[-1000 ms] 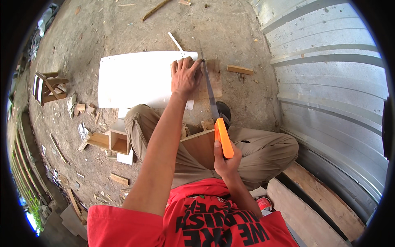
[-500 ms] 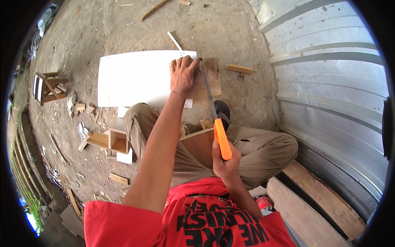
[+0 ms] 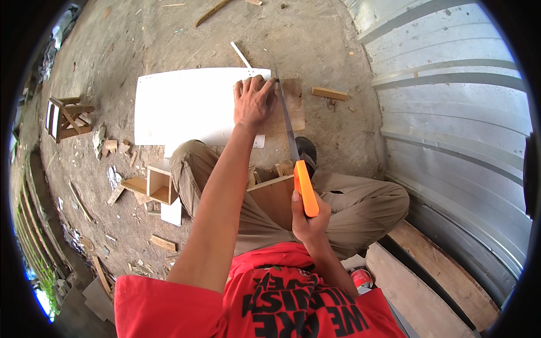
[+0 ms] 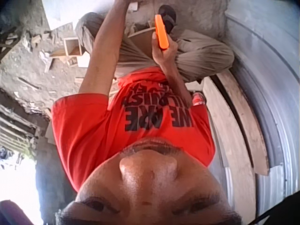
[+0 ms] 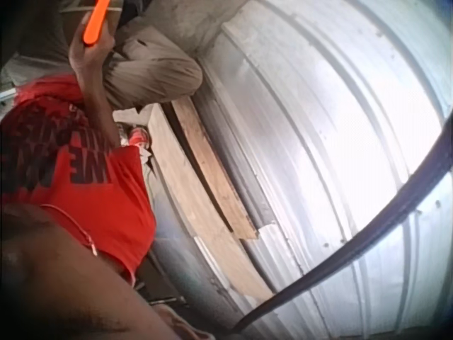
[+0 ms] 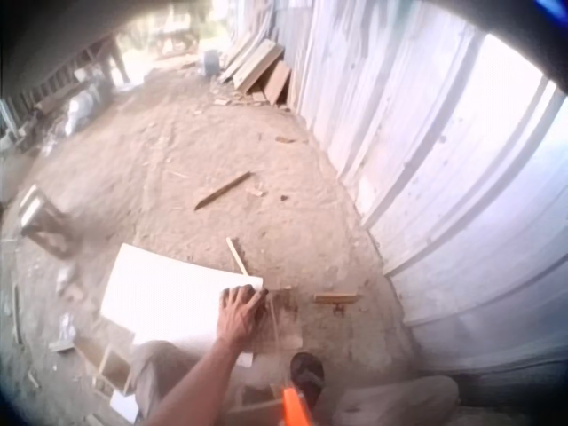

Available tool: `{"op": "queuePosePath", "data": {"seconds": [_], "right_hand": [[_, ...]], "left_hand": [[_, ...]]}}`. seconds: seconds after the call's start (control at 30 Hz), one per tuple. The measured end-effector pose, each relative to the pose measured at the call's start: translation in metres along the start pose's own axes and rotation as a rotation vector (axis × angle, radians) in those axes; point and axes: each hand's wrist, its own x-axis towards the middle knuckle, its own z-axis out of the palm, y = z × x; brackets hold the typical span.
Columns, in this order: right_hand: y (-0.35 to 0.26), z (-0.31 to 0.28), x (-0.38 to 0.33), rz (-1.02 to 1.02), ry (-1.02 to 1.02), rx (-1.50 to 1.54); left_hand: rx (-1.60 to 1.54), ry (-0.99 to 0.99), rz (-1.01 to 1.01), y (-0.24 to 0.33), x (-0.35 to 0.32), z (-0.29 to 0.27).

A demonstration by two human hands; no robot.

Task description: The person assembles a small wooden box by fitting pieces together, then uses a hand saw to cut a rectangular piece of wood. After cutting, the person fits the new piece into the box structure.

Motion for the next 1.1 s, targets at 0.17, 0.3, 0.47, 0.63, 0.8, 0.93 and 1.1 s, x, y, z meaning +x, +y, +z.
{"op": "queuePosePath", "data": {"seconds": [0.17,0.3,0.47,0.63,0.8,0.93,1.1], "right_hand": [[-0.008,0.005,0.029,0.058,-0.019,0.036],[0.001,0.002,0.010,-0.012,0.006,0.045],[-0.009,0.007,0.022,0.048,-0.007,0.085],[-0.008,0.002,0.015,0.076,-0.037,0.075],[-0.003,0.001,0.005,0.075,0.007,0.037],[-0.005,0.002,0.010,0.047,-0.029,0.085],[-0.009,-0.006,0.011,0.059,-0.011,0.055]], "left_hand": [[-0.003,-0.026,-0.009,-0.001,0.005,-0.004],[0.026,-0.034,-0.005,0.001,0.005,-0.003],[0.050,0.001,0.015,-0.002,-0.001,-0.001],[0.010,-0.006,0.000,-0.002,0.005,-0.001],[-0.010,-0.011,-0.018,0.001,0.003,-0.001],[-0.001,0.024,-0.007,-0.002,0.006,0.001],[0.020,0.030,0.009,-0.002,0.003,0.003]]}}
